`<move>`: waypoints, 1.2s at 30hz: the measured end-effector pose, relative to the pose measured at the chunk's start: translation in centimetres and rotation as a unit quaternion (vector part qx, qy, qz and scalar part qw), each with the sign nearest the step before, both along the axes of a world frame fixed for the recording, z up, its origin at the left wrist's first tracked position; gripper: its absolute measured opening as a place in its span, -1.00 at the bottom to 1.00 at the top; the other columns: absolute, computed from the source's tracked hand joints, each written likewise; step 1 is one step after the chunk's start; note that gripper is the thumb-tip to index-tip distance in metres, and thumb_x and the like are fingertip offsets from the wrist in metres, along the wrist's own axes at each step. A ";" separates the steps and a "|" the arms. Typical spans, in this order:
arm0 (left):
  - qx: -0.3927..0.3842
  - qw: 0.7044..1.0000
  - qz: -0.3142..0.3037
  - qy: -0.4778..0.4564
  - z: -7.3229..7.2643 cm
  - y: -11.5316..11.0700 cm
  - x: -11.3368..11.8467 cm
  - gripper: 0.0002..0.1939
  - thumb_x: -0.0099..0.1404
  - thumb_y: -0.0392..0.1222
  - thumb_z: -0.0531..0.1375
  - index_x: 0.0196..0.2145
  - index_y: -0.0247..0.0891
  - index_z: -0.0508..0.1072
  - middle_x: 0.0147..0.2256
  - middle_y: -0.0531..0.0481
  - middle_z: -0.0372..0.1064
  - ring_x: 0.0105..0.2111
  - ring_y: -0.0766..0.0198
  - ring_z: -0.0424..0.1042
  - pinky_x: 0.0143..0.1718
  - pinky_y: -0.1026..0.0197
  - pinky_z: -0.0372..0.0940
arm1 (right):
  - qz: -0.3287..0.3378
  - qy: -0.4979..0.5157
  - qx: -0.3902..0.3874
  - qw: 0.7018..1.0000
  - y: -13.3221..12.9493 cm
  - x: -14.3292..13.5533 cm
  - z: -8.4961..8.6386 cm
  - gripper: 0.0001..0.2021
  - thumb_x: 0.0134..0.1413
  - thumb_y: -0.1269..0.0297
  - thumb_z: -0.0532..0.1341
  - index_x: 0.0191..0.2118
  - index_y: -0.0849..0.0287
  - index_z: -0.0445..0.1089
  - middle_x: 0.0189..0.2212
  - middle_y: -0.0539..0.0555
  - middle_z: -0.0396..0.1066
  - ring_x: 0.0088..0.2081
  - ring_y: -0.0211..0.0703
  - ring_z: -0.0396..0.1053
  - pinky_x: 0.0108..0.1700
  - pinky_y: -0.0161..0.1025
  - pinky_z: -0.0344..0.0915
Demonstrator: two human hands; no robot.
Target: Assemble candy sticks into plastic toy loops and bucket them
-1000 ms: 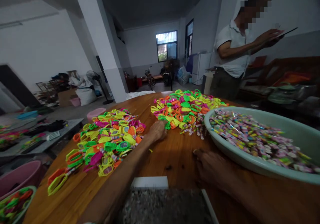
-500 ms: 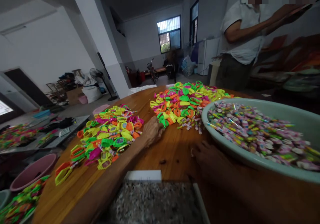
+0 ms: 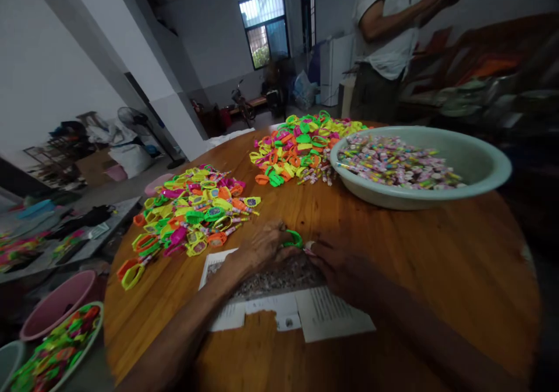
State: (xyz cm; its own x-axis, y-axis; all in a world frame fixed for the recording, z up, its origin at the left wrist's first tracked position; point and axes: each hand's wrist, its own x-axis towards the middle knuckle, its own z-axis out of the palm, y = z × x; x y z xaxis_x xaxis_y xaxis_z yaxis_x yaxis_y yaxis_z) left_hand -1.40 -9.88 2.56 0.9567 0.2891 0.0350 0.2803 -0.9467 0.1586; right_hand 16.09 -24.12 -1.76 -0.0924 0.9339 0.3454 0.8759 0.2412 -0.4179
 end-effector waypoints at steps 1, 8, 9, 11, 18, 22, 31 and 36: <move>0.005 1.000 -0.004 -0.002 -0.1 0.0 -0.3 -0.72 0.43 0.01 0.06 -0.16 -0.13 0.51 -0.24 -0.04 0.33 -0.25 0.24 0.36 -0.31 0.24 0.18 | -0.014 -0.011 0.006 1.000 -0.1 -0.5 -0.4 -0.79 0.30 0.43 -0.01 -0.24 0.21 0.37 -0.31 0.13 0.30 -0.26 -0.12 0.26 -0.21 -0.19 0.23; 0.017 0.999 -0.028 -0.018 -0.8 0.4 -1.3 -0.74 0.46 -0.15 -0.02 -0.22 -0.16 0.47 -0.25 -0.03 0.35 -0.24 0.22 0.35 -0.26 0.22 0.20 | -0.030 0.053 0.021 0.998 -0.1 -1.3 -0.5 -0.77 0.37 0.33 -0.03 -0.26 0.19 0.34 -0.31 0.11 0.30 -0.24 -0.13 0.26 -0.16 -0.17 0.22; 0.020 0.999 -0.029 -0.011 -0.9 0.4 -1.3 -0.74 0.45 -0.16 -0.02 -0.23 -0.17 0.46 -0.25 -0.03 0.36 -0.26 0.22 0.35 -0.29 0.22 0.20 | -0.027 0.067 0.021 0.997 -0.1 -1.4 -0.3 -0.76 0.37 0.31 -0.03 -0.25 0.19 0.34 -0.32 0.10 0.29 -0.25 -0.13 0.26 -0.17 -0.17 0.22; 0.029 0.999 -0.034 0.000 -1.0 0.5 -1.2 -0.74 0.44 -0.17 -0.02 -0.24 -0.18 0.46 -0.26 -0.06 0.37 -0.30 0.21 0.36 -0.34 0.20 0.19 | -0.020 0.085 0.027 0.996 0.0 -1.4 -0.2 -0.77 0.37 0.30 -0.02 -0.25 0.19 0.35 -0.35 0.09 0.27 -0.28 -0.14 0.24 -0.20 -0.17 0.20; 0.021 0.999 -0.038 0.002 -1.4 0.5 -1.0 -0.70 0.45 -0.17 -0.04 -0.24 -0.23 0.47 -0.27 -0.11 0.37 -0.32 0.18 0.37 -0.37 0.20 0.19 | -0.003 0.060 0.038 0.997 0.9 -1.2 -0.8 -0.80 0.36 0.32 0.01 -0.24 0.19 0.35 -0.37 0.07 0.26 -0.32 -0.17 0.23 -0.25 -0.20 0.18; 0.009 0.999 -0.039 -0.003 -1.5 0.6 -0.9 -0.71 0.46 -0.17 -0.04 -0.17 -0.20 0.47 -0.24 -0.11 0.35 -0.30 0.17 0.37 -0.34 0.19 0.21 | -0.003 0.001 0.023 1.000 0.9 -1.0 -0.8 -0.81 0.35 0.36 0.01 -0.22 0.21 0.36 -0.34 0.10 0.28 -0.29 -0.14 0.25 -0.23 -0.19 0.22; -0.009 0.999 -0.052 -0.002 -1.7 0.9 -0.7 -0.76 0.40 -0.29 0.00 -0.21 -0.23 0.46 -0.23 -0.10 0.35 -0.28 0.17 0.36 -0.30 0.18 0.23 | -0.005 -0.288 -0.024 0.957 1.1 -2.1 0.8 -0.78 0.01 0.60 0.10 -0.22 0.27 0.37 -0.26 0.19 0.30 -0.21 0.05 0.25 -0.22 -0.07 0.28; -0.025 0.998 -0.055 -0.009 -1.5 1.0 -0.8 -0.75 0.37 -0.36 0.00 -0.16 -0.24 0.46 -0.23 -0.10 0.37 -0.28 0.19 0.36 -0.31 0.20 0.24 | 0.019 -0.346 -0.026 0.938 1.2 -2.4 1.0 -0.77 -0.03 0.58 0.13 -0.21 0.27 0.38 -0.25 0.21 0.28 -0.23 0.05 0.23 -0.23 -0.04 0.28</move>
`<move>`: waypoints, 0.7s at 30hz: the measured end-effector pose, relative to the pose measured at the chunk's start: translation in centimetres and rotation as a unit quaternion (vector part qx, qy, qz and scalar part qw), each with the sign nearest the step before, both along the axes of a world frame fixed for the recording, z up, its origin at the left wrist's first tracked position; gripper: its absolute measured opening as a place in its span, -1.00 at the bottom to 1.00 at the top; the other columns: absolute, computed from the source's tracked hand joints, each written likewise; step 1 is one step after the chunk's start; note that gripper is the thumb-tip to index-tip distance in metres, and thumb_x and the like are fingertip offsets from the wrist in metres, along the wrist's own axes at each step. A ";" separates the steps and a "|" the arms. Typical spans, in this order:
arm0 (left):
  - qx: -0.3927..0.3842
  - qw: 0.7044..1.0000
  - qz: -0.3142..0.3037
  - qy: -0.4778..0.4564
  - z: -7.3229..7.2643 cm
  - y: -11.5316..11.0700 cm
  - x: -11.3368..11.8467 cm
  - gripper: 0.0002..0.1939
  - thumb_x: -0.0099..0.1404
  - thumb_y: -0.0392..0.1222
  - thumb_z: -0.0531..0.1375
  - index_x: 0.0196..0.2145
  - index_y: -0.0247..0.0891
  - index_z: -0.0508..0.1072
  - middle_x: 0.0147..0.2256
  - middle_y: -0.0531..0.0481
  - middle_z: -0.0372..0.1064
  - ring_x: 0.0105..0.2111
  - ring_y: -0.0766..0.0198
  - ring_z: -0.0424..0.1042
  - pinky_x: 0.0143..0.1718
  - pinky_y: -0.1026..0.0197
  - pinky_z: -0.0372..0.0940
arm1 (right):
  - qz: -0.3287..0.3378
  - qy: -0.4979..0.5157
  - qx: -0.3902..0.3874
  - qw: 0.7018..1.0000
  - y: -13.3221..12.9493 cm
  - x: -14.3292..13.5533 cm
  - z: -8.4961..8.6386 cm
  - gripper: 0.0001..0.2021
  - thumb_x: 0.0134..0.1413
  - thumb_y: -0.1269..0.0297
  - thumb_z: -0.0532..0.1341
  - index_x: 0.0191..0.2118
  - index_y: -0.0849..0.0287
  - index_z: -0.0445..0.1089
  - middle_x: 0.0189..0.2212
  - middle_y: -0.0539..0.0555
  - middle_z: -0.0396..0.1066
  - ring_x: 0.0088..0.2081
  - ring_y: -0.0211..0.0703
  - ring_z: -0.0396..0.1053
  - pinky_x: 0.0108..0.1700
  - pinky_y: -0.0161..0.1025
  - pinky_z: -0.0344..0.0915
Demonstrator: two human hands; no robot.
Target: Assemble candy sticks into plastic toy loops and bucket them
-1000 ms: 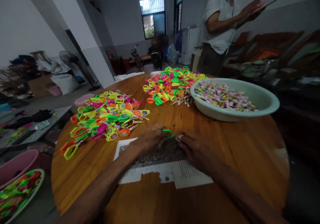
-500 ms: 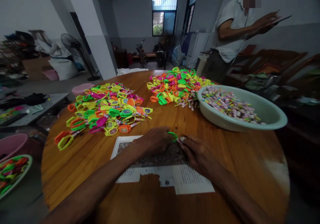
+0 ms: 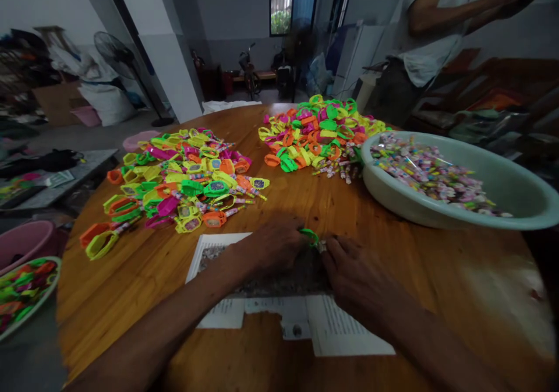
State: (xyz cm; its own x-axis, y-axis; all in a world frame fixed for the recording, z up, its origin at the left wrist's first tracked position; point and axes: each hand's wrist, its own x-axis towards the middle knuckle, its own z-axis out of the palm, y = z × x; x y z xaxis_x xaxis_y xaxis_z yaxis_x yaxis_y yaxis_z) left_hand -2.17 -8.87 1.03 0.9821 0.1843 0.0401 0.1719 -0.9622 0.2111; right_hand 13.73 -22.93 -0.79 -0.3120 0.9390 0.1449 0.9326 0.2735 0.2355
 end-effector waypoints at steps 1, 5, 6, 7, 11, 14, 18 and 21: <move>0.004 1.000 -0.001 0.005 0.1 0.0 0.0 -0.75 0.35 -0.37 0.01 -0.17 -0.26 0.47 -0.23 -0.11 0.37 -0.28 0.19 0.36 -0.31 0.20 0.24 | 0.002 -0.004 -0.002 1.000 0.0 0.1 -0.1 -0.76 -0.03 0.58 0.12 -0.20 0.27 0.38 -0.24 0.22 0.29 -0.23 0.06 0.23 -0.23 -0.04 0.28; 0.011 1.000 -0.009 0.014 0.2 0.1 0.1 -0.81 0.26 -0.40 0.08 -0.24 -0.31 0.46 -0.24 -0.12 0.38 -0.28 0.19 0.35 -0.30 0.21 0.24 | 0.021 0.000 0.007 1.000 0.2 0.4 -0.9 -0.70 -0.09 0.59 0.12 -0.18 0.26 0.39 -0.24 0.20 0.29 -0.24 0.06 0.24 -0.27 -0.04 0.29; 0.011 1.000 -0.018 0.007 0.2 0.1 0.0 -0.83 0.25 -0.40 0.10 -0.24 -0.31 0.46 -0.24 -0.12 0.38 -0.29 0.20 0.35 -0.31 0.22 0.24 | 0.024 0.000 0.014 1.000 0.3 0.4 -1.1 -0.69 -0.10 0.60 0.12 -0.18 0.26 0.39 -0.24 0.20 0.30 -0.26 0.04 0.25 -0.28 -0.05 0.30; 0.012 1.000 -0.027 0.000 0.1 0.2 0.0 -0.84 0.25 -0.39 0.10 -0.24 -0.31 0.45 -0.25 -0.11 0.38 -0.30 0.21 0.35 -0.32 0.23 0.23 | 0.022 -0.001 0.021 1.000 0.4 0.4 -1.3 -0.68 -0.11 0.61 0.12 -0.18 0.26 0.39 -0.25 0.19 0.30 -0.26 0.03 0.26 -0.29 -0.06 0.30; 0.046 0.998 -0.035 -0.023 -0.3 0.4 -0.4 -0.90 0.27 -0.39 0.11 -0.32 -0.32 0.42 -0.34 -0.10 0.39 -0.37 0.22 0.35 -0.37 0.22 0.22 | -0.008 -0.021 0.019 1.000 1.0 0.0 -1.5 -0.72 -0.05 0.62 0.11 -0.21 0.25 0.41 -0.25 0.19 0.34 -0.24 0.02 0.31 -0.29 -0.10 0.31; 0.071 0.996 -0.041 -0.038 -0.5 0.5 -0.5 -0.92 0.27 -0.35 0.12 -0.35 -0.31 0.41 -0.37 -0.10 0.39 -0.35 0.18 0.36 -0.37 0.19 0.22 | -0.016 -0.024 0.022 0.999 1.2 -0.2 -1.7 -0.73 -0.05 0.62 0.12 -0.23 0.25 0.42 -0.24 0.19 0.37 -0.24 0.00 0.34 -0.26 -0.12 0.31; 0.063 0.997 -0.041 -0.015 -0.4 0.8 -0.4 -0.95 0.28 -0.31 0.13 -0.34 -0.30 0.39 -0.35 -0.09 0.40 -0.33 0.18 0.37 -0.38 0.21 0.23 | -0.012 0.010 0.030 0.999 1.7 -0.3 -2.0 -0.69 -0.07 0.63 0.12 -0.21 0.24 0.46 -0.22 0.19 0.41 -0.25 -0.05 0.37 -0.24 -0.17 0.28; 0.057 0.998 -0.019 0.007 -0.6 0.8 -0.2 -0.95 0.27 -0.32 0.13 -0.29 -0.28 0.39 -0.30 -0.10 0.41 -0.33 0.20 0.38 -0.37 0.24 0.23 | -0.013 0.026 0.022 0.999 1.9 -0.7 -1.8 -0.68 -0.09 0.61 0.13 -0.20 0.26 0.49 -0.24 0.22 0.43 -0.26 -0.03 0.39 -0.29 -0.19 0.25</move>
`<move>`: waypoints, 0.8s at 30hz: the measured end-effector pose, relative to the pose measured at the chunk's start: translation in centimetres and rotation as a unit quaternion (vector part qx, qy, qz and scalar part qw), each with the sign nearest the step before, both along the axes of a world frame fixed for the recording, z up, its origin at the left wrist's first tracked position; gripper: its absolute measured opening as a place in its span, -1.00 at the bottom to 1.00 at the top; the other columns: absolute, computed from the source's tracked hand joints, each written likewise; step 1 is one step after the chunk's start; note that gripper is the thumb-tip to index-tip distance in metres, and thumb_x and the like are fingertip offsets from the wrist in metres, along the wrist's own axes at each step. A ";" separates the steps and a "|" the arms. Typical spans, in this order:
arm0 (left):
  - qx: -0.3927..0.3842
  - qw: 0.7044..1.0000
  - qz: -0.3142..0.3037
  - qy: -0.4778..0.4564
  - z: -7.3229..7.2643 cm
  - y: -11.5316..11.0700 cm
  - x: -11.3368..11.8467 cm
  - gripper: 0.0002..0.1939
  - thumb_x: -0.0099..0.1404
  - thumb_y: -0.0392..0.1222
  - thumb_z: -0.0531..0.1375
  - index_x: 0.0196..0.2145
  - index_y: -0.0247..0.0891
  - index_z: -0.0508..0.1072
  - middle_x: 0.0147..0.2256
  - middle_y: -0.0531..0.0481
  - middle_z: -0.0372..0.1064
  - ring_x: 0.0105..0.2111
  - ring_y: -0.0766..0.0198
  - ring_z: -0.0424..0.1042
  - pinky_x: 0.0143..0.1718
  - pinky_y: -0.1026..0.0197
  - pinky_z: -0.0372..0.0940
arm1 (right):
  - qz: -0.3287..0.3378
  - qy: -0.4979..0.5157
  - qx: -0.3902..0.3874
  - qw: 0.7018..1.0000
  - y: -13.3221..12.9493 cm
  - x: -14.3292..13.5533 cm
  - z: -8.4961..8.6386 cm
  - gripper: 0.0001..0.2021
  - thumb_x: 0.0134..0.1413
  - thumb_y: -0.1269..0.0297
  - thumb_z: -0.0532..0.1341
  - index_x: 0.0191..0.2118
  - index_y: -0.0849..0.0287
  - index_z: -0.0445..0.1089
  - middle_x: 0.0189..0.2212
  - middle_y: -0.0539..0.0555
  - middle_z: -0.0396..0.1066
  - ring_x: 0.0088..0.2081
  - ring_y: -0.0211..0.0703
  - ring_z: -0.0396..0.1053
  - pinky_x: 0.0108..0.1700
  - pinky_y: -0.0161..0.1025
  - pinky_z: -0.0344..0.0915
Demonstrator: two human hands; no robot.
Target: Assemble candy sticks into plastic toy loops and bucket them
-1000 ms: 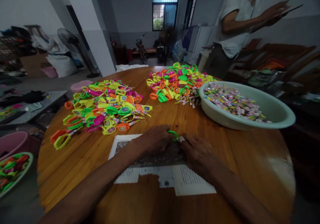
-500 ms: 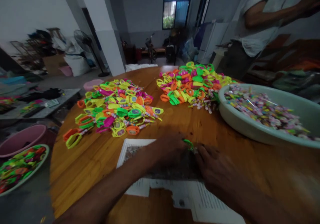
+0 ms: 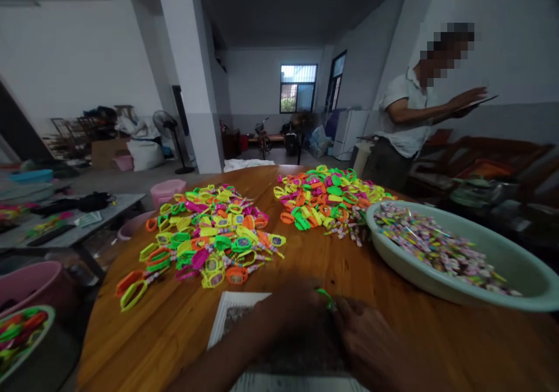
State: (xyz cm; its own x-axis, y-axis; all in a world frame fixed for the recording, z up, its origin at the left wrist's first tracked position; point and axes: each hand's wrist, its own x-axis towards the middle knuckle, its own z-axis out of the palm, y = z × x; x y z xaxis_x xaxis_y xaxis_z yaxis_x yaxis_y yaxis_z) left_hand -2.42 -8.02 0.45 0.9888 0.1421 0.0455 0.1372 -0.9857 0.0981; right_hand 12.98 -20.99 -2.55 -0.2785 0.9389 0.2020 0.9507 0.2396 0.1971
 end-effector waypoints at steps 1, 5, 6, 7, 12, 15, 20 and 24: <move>0.003 1.000 0.008 0.000 -0.2 0.0 0.0 -0.94 0.28 -0.31 0.12 -0.28 -0.27 0.39 -0.28 -0.11 0.41 -0.31 0.19 0.38 -0.35 0.24 0.23 | -0.006 0.002 -0.014 1.000 0.0 -0.1 0.3 -0.68 -0.10 0.60 0.13 -0.20 0.27 0.50 -0.24 0.24 0.43 -0.26 -0.01 0.39 -0.30 -0.18 0.23; -0.024 0.999 0.046 -0.017 -0.5 0.0 -0.5 -0.84 0.30 -0.28 0.10 -0.20 -0.22 0.44 -0.20 -0.08 0.41 -0.23 0.18 0.38 -0.28 0.23 0.24 | -0.008 0.105 -0.097 0.990 0.7 0.4 2.2 -0.74 -0.03 0.51 0.13 -0.21 0.24 0.48 -0.24 0.22 0.45 -0.26 -0.04 0.40 -0.30 -0.20 0.21; -0.037 0.997 0.059 -0.019 -0.2 0.2 -0.8 -0.83 0.29 -0.28 0.10 -0.19 -0.21 0.46 -0.20 -0.06 0.41 -0.24 0.19 0.38 -0.27 0.23 0.24 | -0.001 0.165 -0.114 0.980 1.2 0.8 2.7 -0.80 0.07 0.45 0.10 -0.26 0.22 0.47 -0.28 0.17 0.45 -0.29 -0.09 0.40 -0.30 -0.22 0.20; -0.047 0.996 0.073 -0.023 0.1 0.5 -1.3 -0.82 0.30 -0.29 0.10 -0.19 -0.19 0.47 -0.22 -0.04 0.41 -0.26 0.21 0.38 -0.27 0.24 0.24 | 0.001 0.226 -0.120 0.967 1.9 1.4 3.2 -0.79 0.17 0.38 0.04 -0.31 0.20 0.44 -0.33 0.13 0.45 -0.32 -0.14 0.39 -0.30 -0.25 0.19; -0.017 0.985 0.143 -0.092 2.5 2.9 -3.7 -0.73 0.36 -0.31 0.02 -0.12 -0.13 0.48 -0.24 -0.04 0.36 -0.21 0.21 0.37 -0.22 0.22 0.25 | -0.081 0.379 -0.048 0.921 7.5 4.4 2.9 -0.60 0.27 0.09 -0.06 -0.51 0.17 0.26 -0.57 0.04 0.32 -0.49 -0.19 0.24 -0.41 -0.25 0.05; 0.004 0.980 0.168 -0.103 3.0 4.0 -4.5 -0.73 0.40 -0.27 -0.01 -0.13 -0.17 0.48 -0.16 -0.09 0.34 -0.16 0.20 0.37 -0.16 0.21 0.26 | -0.107 0.391 -0.031 0.914 10.3 5.3 0.8 -0.59 0.22 0.05 -0.05 -0.59 0.13 0.11 -0.63 0.00 0.21 -0.55 -0.24 0.12 -0.47 -0.26 -0.04; 0.025 0.979 0.172 -0.110 2.9 5.7 -4.9 -0.73 0.42 -0.19 -0.01 -0.20 -0.17 0.49 -0.15 -0.08 0.33 -0.20 0.23 0.37 -0.21 0.24 0.26 | -0.106 0.335 -0.034 0.935 12.6 5.7 -0.9 -0.65 0.24 0.16 -0.04 -0.56 0.14 0.17 -0.60 0.00 0.25 -0.52 -0.24 0.19 -0.43 -0.28 0.02; 0.078 0.954 0.279 -0.079 4.1 9.1 -6.6 -0.66 0.43 -0.15 -0.04 -0.32 -0.20 0.51 -0.30 -0.09 0.33 -0.34 0.21 0.37 -0.28 0.19 0.28 | -0.145 0.259 -0.013 0.955 14.9 5.2 0.4 -0.74 0.24 0.26 0.02 -0.39 0.22 0.35 -0.45 0.10 0.39 -0.38 -0.17 0.33 -0.33 -0.28 0.10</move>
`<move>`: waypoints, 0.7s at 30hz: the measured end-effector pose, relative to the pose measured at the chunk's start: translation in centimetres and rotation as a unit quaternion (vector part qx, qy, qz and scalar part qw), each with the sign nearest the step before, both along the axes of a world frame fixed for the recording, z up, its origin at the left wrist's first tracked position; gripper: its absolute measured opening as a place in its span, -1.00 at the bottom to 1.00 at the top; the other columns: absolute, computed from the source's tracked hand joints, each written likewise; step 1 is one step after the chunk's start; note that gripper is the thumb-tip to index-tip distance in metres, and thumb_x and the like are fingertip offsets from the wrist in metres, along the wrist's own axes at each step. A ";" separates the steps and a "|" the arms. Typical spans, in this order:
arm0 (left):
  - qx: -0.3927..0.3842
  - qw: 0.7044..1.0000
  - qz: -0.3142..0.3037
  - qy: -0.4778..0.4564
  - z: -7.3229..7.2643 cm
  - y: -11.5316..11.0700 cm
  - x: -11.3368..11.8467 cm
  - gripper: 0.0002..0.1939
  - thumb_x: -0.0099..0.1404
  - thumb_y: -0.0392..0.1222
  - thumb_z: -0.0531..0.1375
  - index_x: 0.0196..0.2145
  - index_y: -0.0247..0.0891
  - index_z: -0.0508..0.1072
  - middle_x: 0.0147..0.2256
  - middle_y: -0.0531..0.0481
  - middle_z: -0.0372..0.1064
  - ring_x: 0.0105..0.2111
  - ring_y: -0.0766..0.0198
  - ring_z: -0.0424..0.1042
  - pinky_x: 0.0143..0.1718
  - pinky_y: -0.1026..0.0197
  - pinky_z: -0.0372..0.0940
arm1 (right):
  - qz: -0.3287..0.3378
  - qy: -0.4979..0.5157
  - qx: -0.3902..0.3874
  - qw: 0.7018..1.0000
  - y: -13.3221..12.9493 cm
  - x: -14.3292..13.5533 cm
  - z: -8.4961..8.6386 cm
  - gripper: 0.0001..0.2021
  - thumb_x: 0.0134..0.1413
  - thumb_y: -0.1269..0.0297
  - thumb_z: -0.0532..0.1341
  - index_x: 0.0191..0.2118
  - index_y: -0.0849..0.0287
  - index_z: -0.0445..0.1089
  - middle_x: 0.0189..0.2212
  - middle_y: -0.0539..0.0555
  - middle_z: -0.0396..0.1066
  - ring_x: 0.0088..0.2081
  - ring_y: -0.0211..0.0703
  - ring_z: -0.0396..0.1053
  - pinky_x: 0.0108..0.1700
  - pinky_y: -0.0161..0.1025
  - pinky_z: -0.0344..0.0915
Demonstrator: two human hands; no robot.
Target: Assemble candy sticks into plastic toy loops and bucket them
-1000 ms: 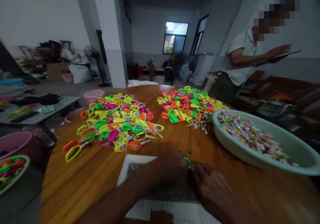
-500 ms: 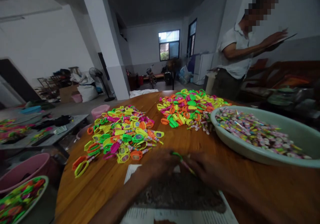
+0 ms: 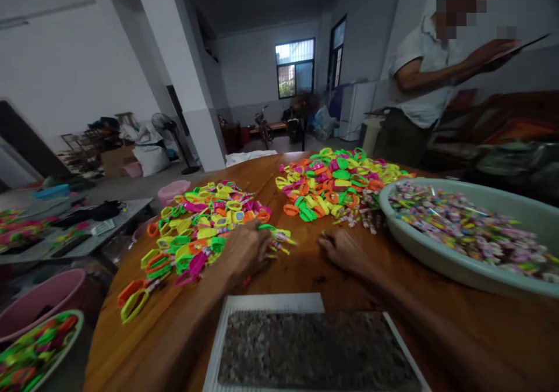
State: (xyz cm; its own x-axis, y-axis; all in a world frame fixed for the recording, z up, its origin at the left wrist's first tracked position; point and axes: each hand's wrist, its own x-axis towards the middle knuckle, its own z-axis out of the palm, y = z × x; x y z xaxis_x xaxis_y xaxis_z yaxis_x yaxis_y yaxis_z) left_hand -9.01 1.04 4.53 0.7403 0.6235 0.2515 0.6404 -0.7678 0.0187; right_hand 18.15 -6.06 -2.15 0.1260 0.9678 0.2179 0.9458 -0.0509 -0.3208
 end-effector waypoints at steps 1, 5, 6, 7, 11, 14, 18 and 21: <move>0.024 0.999 0.046 0.003 0.5 0.9 -0.7 -0.67 0.42 -0.16 -0.03 -0.32 -0.22 0.51 -0.29 -0.12 0.34 -0.32 0.17 0.38 -0.25 0.15 0.30 | -0.017 -0.020 0.007 1.000 0.8 -0.2 0.4 -0.75 0.25 0.26 0.02 -0.31 0.26 0.38 -0.36 0.16 0.42 -0.30 -0.14 0.35 -0.27 -0.28 0.13; 0.143 0.977 0.152 -0.042 2.1 2.4 -2.7 -0.68 0.34 -0.15 0.08 -0.06 -0.33 0.48 0.02 -0.32 0.28 0.02 -0.09 0.29 0.04 -0.08 0.26 | -0.069 -0.095 0.021 0.993 4.4 -1.3 1.5 -0.66 0.29 0.22 0.00 0.01 0.34 0.32 -0.14 0.33 0.37 -0.18 0.00 0.38 -0.19 -0.20 0.18; 0.154 0.976 0.144 -0.055 2.2 2.2 -2.8 -0.66 0.33 -0.15 0.09 -0.02 -0.35 0.47 0.07 -0.33 0.25 0.06 -0.10 0.25 0.09 -0.09 0.23 | -0.071 -0.109 0.017 0.991 5.2 -1.5 1.5 -0.66 0.29 0.22 0.01 0.03 0.33 0.31 -0.14 0.34 0.36 -0.20 0.01 0.39 -0.21 -0.19 0.19; 0.151 0.979 0.126 -0.061 2.2 1.9 -2.6 -0.66 0.34 -0.15 0.09 -0.01 -0.34 0.47 0.08 -0.32 0.24 0.07 -0.08 0.24 0.10 -0.08 0.23 | -0.065 -0.123 0.014 0.990 6.0 -1.6 1.5 -0.66 0.28 0.23 0.02 0.05 0.31 0.30 -0.14 0.33 0.35 -0.22 0.01 0.40 -0.23 -0.18 0.20; 0.077 0.995 0.051 -0.029 1.4 1.3 0.6 -0.71 0.36 -0.16 0.06 -0.09 -0.28 0.49 -0.05 -0.23 0.36 0.03 0.00 0.29 0.08 -0.02 0.27 | -0.018 -0.171 0.003 0.985 7.4 -1.4 1.0 -0.64 0.17 0.37 0.11 0.09 0.26 0.28 -0.09 0.28 0.33 -0.19 0.00 0.40 -0.21 -0.19 0.21; -0.009 0.998 0.041 0.037 0.9 3.4 4.9 -0.75 0.34 -0.21 0.07 -0.15 -0.30 0.50 -0.15 -0.23 0.42 -0.06 0.03 0.38 0.01 0.04 0.29 | 0.000 -0.195 -0.009 0.981 6.9 -0.6 0.3 -0.62 0.17 0.39 0.10 0.11 0.25 0.27 -0.08 0.29 0.32 -0.19 0.00 0.40 -0.21 -0.19 0.21; -0.071 0.996 0.031 0.049 -0.4 8.2 10.9 -0.68 0.26 -0.31 0.12 -0.02 -0.30 0.44 -0.11 -0.24 0.43 -0.12 0.10 0.44 -0.14 0.17 0.32 | -0.013 -0.211 -0.021 0.977 4.0 0.8 -0.2 -0.64 0.20 0.40 0.05 0.11 0.28 0.27 -0.07 0.32 0.32 -0.17 0.00 0.39 -0.18 -0.18 0.21; -0.099 0.994 0.015 0.039 -1.8 10.5 13.8 -0.75 0.30 -0.27 0.16 -0.07 -0.32 0.45 -0.13 -0.17 0.45 -0.17 0.18 0.44 -0.17 0.19 0.33 | -0.040 -0.208 -0.022 0.977 0.9 1.7 0.1 -0.63 0.26 0.35 0.02 0.15 0.25 0.23 -0.03 0.29 0.30 -0.15 -0.05 0.39 -0.16 -0.21 0.22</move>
State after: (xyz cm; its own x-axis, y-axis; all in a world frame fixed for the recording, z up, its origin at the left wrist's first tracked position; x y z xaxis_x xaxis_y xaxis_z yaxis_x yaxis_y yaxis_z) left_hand 4.80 11.57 2.77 0.7324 0.6779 0.0638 0.6690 -0.7339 0.1179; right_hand 19.85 -5.12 -2.00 0.1106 0.9681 0.2247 0.9864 -0.1346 0.0944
